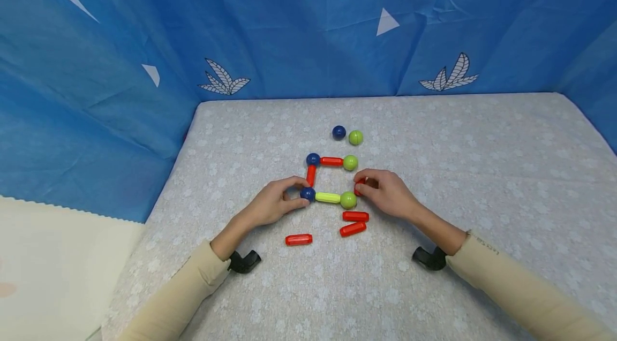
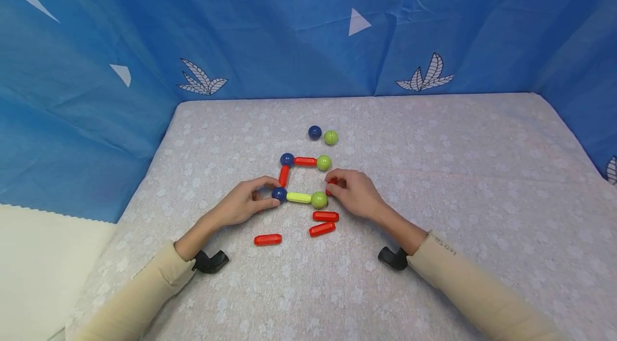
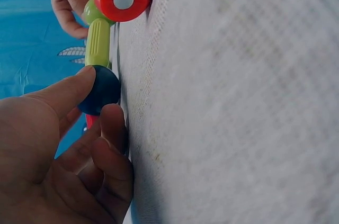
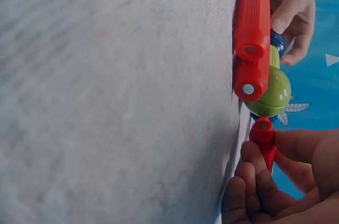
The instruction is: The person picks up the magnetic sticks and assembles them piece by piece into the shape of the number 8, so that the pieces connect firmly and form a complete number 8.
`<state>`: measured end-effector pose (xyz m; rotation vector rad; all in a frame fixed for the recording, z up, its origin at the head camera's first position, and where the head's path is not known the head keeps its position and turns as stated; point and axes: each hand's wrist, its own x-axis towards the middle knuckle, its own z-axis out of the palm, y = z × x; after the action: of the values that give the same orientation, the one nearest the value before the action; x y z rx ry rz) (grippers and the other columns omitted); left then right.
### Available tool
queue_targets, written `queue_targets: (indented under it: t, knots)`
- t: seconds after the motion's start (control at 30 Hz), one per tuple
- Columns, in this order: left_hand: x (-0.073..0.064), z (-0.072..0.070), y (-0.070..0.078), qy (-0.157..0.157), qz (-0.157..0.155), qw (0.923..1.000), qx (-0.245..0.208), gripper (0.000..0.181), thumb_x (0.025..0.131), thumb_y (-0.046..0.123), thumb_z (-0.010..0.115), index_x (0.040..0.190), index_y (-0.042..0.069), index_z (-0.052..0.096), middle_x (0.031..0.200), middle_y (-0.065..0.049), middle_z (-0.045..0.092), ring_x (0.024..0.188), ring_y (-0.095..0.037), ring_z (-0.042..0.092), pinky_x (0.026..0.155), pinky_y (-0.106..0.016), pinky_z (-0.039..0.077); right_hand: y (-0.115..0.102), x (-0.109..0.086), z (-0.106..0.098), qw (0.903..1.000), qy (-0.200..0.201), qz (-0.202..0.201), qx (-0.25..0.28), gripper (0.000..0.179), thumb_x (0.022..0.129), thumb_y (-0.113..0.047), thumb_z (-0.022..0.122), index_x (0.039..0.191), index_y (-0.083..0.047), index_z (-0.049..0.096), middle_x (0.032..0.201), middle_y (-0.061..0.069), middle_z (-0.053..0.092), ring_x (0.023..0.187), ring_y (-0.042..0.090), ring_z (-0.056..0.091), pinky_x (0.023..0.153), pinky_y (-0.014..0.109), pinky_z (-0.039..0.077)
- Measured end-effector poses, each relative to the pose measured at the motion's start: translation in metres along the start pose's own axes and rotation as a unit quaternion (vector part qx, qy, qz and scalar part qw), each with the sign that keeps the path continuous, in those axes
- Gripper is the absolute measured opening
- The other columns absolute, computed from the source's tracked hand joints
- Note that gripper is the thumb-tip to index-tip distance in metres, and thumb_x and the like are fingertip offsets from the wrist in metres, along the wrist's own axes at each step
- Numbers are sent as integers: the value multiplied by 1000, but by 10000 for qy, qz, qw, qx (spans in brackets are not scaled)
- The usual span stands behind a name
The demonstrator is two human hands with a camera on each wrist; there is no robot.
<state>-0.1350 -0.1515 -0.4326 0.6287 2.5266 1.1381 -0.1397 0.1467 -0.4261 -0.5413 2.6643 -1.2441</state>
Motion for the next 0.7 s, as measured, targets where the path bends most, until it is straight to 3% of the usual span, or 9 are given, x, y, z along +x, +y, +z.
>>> queue_targets:
  t: [0.23,0.7]
  knots:
    - [1,1,-1,29,-6,10000,50,32,92,29,72,123,22,63,115,3,64,55,-11,52,54,-28,44,-3,1,1,9993,232,62,295,12,94,-8,66,105,-6,70,77,2,62,67,19,51,61,32,40]
    - [1,0,-1,-17,-74,10000,-26,33,92,28,72,123,22,63,116,2,63,56,-11,55,54,-29,46,-9,3,6,9995,135,62,295,12,95,-9,64,105,-7,70,74,0,58,68,19,51,62,33,41]
